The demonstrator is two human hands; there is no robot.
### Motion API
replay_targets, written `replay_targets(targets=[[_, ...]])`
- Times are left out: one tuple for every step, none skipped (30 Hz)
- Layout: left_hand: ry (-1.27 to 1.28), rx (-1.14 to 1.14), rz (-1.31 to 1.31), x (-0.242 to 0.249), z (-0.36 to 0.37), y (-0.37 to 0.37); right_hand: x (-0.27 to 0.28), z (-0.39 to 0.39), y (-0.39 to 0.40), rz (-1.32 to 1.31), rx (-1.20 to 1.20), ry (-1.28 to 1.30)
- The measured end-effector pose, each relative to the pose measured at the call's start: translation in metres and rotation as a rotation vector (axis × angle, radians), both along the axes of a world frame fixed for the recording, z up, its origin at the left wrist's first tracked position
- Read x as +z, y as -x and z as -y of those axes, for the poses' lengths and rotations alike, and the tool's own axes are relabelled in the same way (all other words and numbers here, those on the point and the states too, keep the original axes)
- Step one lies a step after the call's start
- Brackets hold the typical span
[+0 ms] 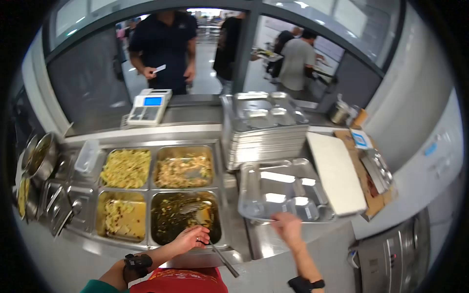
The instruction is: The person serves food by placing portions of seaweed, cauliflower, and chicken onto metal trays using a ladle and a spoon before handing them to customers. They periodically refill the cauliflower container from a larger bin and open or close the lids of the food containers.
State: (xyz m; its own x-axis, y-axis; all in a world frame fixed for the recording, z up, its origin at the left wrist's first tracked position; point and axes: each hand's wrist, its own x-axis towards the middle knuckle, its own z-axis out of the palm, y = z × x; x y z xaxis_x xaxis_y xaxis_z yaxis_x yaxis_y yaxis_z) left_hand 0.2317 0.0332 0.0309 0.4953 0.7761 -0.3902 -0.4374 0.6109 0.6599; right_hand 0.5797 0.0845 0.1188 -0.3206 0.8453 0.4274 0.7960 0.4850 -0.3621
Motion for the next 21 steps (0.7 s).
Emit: replay_targets(targets=[[0.010,-0.014,0.058,0.004,-0.009,-0.012,-0.004,0.013,0.012,0.018,0.000,-0.032],[-0.008,-0.050,0.135,-0.001,-0.016,-0.023,-0.011,0.026,0.024,0.036,0.019,-0.059],[0.049,-0.030,0.175,0.010,-0.019,-0.034,-0.021,0.041,0.030,0.039,0.064,-0.085],[0.107,-0.011,0.213,0.029,-0.022,-0.044,-0.026,0.057,0.040,-0.021,0.085,-0.079],[0.178,0.034,0.246,0.041,-0.019,-0.051,-0.031,0.074,0.050,0.009,0.127,-0.028],[0.246,0.078,0.326,0.043,-0.016,-0.056,-0.036,0.089,0.059,0.034,0.167,-0.050],[0.217,0.086,0.200,0.038,-0.012,-0.057,-0.038,0.098,0.069,0.026,0.173,-0.047],[0.187,0.092,0.073,0.030,-0.010,-0.056,-0.042,0.105,0.079,0.017,0.180,-0.044],[0.158,0.097,-0.054,0.030,-0.007,-0.054,-0.045,0.113,0.085,0.009,0.186,-0.041],[0.237,0.209,-0.033,0.035,0.001,-0.046,-0.048,0.124,0.092,0.001,0.297,-0.054],[0.210,0.241,-0.030,0.034,0.008,-0.033,-0.051,0.135,0.098,-0.011,0.408,-0.067],[0.186,0.278,-0.029,0.031,0.017,-0.019,-0.055,0.146,0.102,-0.026,0.525,-0.079],[0.157,0.317,-0.022,0.024,0.026,-0.008,-0.066,0.153,0.099,0.021,0.526,0.003],[0.097,0.372,0.015,-0.006,0.035,0.012,-0.085,0.156,0.093,0.070,0.528,0.083],[0.143,0.482,-0.008,0.012,0.053,0.029,-0.101,0.158,0.089,0.122,0.532,0.161],[0.208,0.573,-0.019,0.001,0.067,0.050,-0.109,0.157,0.091,0.157,0.394,0.180],[0.274,0.665,-0.031,-0.012,0.084,0.073,-0.116,0.152,0.094,0.194,0.256,0.197],[0.262,0.737,-0.009,-0.018,0.101,0.095,-0.125,0.143,0.094,0.306,0.224,0.233],[0.257,0.798,0.006,-0.018,0.117,0.113,-0.129,0.134,0.095,0.417,0.182,0.276],[0.204,0.912,-0.005,-0.005,0.129,0.123,-0.131,0.122,0.097,0.393,0.154,0.344],[0.149,1.025,-0.020,0.011,0.146,0.131,-0.128,0.113,0.101,0.370,0.126,0.412]])
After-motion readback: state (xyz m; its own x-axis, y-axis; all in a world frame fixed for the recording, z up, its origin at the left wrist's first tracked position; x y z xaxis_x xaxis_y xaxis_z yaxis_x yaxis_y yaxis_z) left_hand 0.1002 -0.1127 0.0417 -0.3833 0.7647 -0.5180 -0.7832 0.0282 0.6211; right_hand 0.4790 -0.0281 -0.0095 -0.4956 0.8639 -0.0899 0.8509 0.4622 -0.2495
